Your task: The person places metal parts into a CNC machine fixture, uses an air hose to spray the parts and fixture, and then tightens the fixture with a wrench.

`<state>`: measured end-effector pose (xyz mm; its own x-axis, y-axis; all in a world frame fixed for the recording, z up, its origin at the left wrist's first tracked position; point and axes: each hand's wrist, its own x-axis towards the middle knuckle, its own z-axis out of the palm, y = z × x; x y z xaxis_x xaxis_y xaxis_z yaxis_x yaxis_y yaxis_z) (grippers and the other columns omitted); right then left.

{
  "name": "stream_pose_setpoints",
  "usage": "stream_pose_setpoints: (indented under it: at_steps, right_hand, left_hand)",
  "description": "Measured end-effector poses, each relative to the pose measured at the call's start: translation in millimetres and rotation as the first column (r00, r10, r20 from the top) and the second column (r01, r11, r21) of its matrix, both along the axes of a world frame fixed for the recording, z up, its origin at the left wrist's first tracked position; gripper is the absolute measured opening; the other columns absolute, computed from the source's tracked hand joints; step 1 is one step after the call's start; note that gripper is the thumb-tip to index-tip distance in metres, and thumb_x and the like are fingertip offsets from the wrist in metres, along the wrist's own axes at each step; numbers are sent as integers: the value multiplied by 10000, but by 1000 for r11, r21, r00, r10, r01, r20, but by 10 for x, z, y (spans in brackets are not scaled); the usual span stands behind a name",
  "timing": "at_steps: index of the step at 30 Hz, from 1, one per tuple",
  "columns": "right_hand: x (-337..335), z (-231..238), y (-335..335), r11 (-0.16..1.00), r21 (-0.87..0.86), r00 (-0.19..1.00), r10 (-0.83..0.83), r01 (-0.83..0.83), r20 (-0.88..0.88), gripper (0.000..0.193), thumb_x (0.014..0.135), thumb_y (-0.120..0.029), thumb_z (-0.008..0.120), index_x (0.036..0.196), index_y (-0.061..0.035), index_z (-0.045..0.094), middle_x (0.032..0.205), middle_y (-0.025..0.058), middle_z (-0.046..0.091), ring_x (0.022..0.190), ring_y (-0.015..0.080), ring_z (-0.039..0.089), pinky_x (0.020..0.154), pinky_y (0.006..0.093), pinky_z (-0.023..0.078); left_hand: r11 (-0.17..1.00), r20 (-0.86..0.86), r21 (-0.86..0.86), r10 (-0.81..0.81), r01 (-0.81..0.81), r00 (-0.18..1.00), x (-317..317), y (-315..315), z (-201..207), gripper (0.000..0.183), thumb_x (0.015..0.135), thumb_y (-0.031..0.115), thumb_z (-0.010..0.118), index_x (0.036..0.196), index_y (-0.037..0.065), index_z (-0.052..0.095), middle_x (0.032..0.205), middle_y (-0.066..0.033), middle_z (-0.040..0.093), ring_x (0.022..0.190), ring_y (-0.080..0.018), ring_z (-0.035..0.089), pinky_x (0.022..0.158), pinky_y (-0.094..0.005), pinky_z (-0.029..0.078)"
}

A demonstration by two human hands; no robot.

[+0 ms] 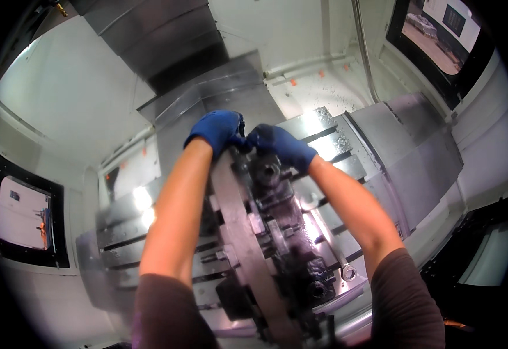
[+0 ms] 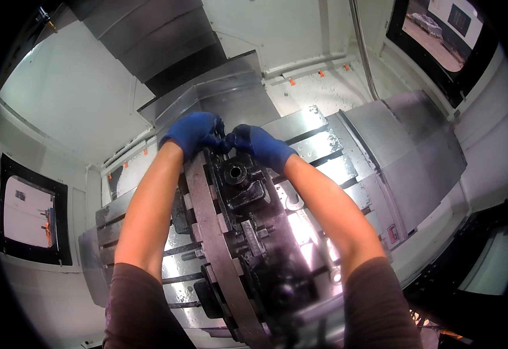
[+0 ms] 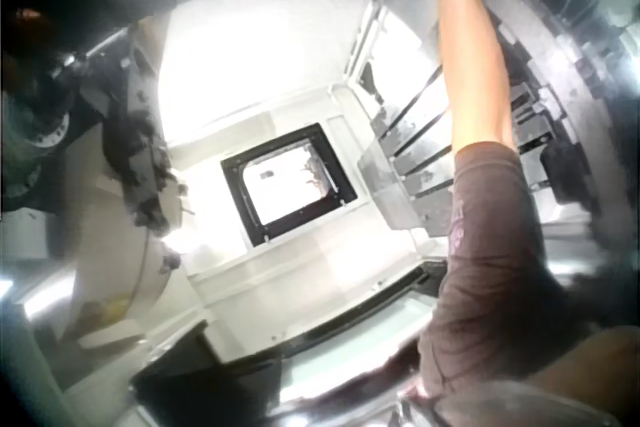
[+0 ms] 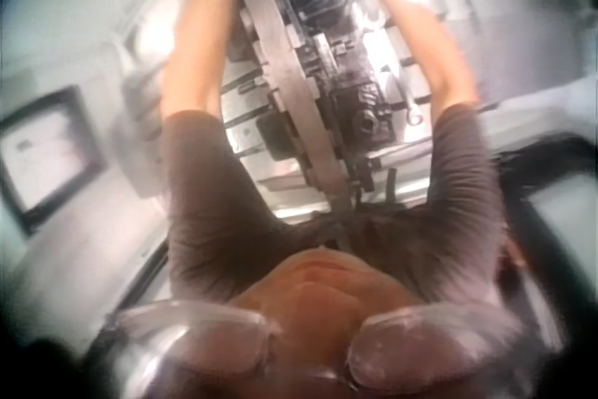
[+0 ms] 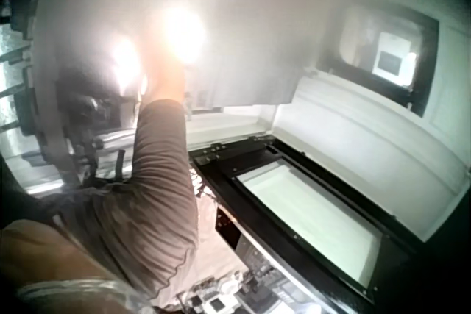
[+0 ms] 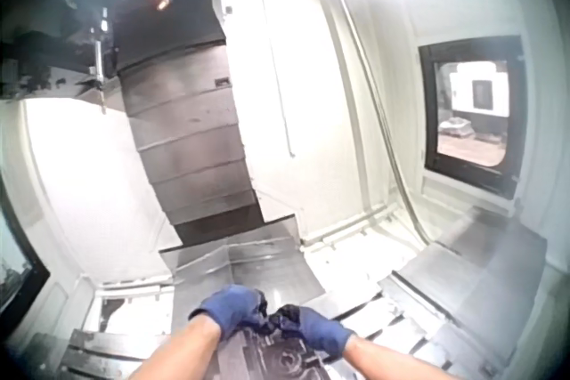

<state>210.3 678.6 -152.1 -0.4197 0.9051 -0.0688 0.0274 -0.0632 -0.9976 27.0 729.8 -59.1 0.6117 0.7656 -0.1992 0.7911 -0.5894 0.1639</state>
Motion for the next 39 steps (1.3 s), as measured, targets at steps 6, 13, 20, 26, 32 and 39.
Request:
stream_pose_setpoints:
  at_steps: [6, 13, 20, 26, 32, 39]
  right_hand:
    - [-40, -138, 13, 990, 101, 992, -107, 100, 71, 313, 952, -275, 578, 1126, -15, 589, 953, 84, 630, 832, 138, 569, 728, 263, 456]
    - [357, 129, -482, 947, 177, 951, -289, 267, 113, 636, 888, -554, 524, 1295, -65, 496, 1063, 149, 642, 924, 220, 637, 855, 353, 483]
    - [642, -298, -2583, 995, 50, 169, -64, 84, 984, 570, 874, -322, 517, 1382, -90, 401, 1034, 183, 648, 906, 321, 650, 794, 457, 505]
    - [394, -963, -2597, 982, 171, 5, -172, 83, 985, 626, 892, -169, 441, 1481, -85, 248, 1007, 169, 659, 837, 300, 659, 689, 455, 513]
    - [761, -1131, -2576, 901, 240, 448, -393, 361, 803, 535, 841, -125, 549, 1360, -80, 426, 1109, 195, 644, 1017, 363, 627, 850, 422, 494]
    - [1120, 598, -2083, 691, -22, 650, -689, 722, -319, 363, 946, -321, 535, 1148, -28, 608, 708, -11, 526, 590, 60, 470, 518, 207, 377]
  left_hand:
    - [997, 1, 15, 70, -70, 998, 73, -13, 20, 392, 707, 373, 746, 942, 64, 689, 929, -167, 680, 885, -329, 651, 784, -379, 502]
    - [942, 720, 152, 102, -299, 687, -399, -332, 142, 329, 870, 135, 623, 1183, 35, 619, 1134, -109, 665, 1003, -189, 634, 897, -314, 479]
    - [862, 899, 133, 103, -489, 426, -368, -1876, 233, 293, 903, 83, 600, 1191, 28, 593, 1156, -85, 628, 1097, -187, 581, 939, -318, 462]
    - [804, 901, 91, 185, -588, 393, -422, -2784, -260, 461, 837, 71, 648, 1271, -12, 518, 1248, -157, 584, 1129, -263, 578, 988, -377, 443]
    - [746, 788, 236, 227, -622, 572, -535, -3528, -178, 473, 823, 77, 643, 1273, 2, 520, 1265, -185, 565, 1179, -327, 546, 997, -393, 434]
    - [730, 752, 260, 257, -632, 607, -968, -2766, 18, 603, 832, 123, 658, 1376, 45, 411, 1359, -171, 486, 1250, -309, 488, 1049, -391, 397]
